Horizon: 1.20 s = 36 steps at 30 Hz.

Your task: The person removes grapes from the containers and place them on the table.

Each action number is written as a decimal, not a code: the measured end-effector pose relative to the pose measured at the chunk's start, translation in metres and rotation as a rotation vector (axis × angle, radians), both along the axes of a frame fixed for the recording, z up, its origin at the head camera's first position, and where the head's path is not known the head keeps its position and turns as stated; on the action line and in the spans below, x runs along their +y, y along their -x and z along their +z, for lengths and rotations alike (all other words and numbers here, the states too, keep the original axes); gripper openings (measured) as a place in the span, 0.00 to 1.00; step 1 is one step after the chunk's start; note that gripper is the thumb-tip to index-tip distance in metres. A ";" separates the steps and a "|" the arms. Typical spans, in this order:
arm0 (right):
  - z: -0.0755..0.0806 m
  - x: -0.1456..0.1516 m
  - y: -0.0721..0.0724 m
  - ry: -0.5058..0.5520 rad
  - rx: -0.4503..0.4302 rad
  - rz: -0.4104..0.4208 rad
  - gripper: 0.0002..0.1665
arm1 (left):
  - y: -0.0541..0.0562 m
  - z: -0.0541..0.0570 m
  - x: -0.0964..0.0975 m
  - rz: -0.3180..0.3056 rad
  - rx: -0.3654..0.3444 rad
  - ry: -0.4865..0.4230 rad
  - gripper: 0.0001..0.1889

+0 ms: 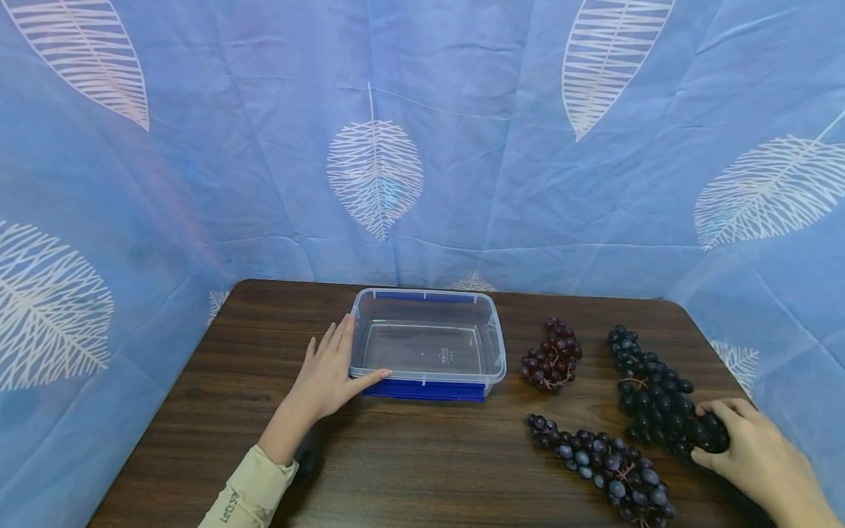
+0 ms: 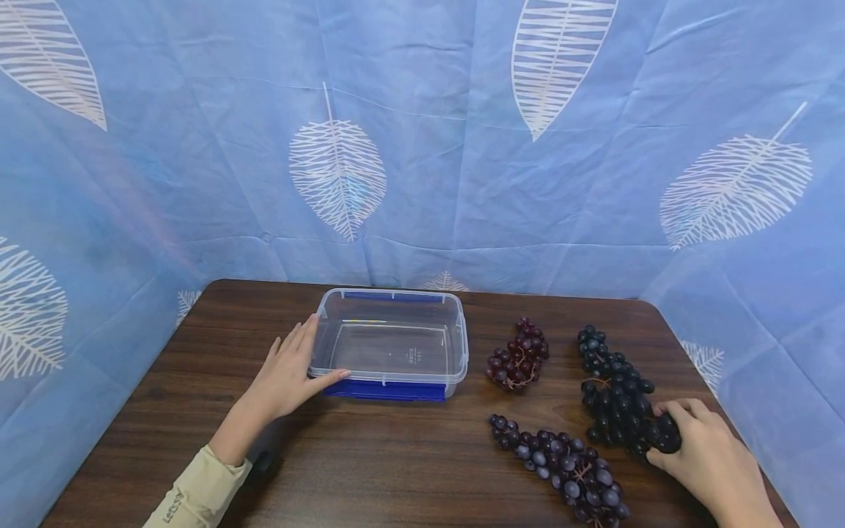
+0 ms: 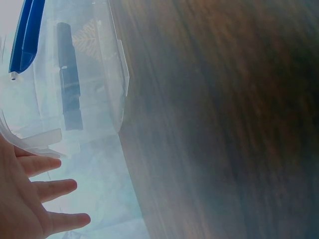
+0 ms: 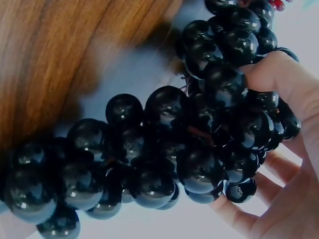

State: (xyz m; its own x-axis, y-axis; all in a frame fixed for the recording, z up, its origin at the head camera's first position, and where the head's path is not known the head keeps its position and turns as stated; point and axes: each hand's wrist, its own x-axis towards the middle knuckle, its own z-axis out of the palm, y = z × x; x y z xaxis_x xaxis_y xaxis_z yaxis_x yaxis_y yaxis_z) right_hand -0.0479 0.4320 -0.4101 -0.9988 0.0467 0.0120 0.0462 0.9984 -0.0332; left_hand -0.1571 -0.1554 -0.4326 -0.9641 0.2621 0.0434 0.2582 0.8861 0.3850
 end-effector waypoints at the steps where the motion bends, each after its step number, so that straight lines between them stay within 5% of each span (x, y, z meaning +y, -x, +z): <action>1: 0.000 0.001 0.000 -0.006 -0.025 -0.005 0.52 | 0.000 0.000 0.000 0.001 0.001 -0.001 0.63; 20: -0.018 0.014 -0.005 0.051 -0.029 -0.032 0.48 | 0.002 -0.002 -0.001 -0.008 0.006 0.001 0.63; 30: -0.012 0.016 -0.005 0.089 -0.055 -0.001 0.54 | 0.002 -0.001 -0.003 -0.009 -0.001 0.005 0.63; 36: -0.012 0.007 -0.009 0.074 0.108 -0.027 0.57 | 0.003 0.002 -0.007 -0.010 -0.027 -0.002 0.64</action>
State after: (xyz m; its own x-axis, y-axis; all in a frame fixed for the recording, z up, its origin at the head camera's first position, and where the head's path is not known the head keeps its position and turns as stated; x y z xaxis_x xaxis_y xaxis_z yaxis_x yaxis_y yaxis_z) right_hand -0.0390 0.4393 -0.4221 -0.9903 0.0779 0.1153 0.0649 0.9915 -0.1126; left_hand -0.1599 -0.1622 -0.4305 -0.9621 0.2721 0.0180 0.2570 0.8825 0.3939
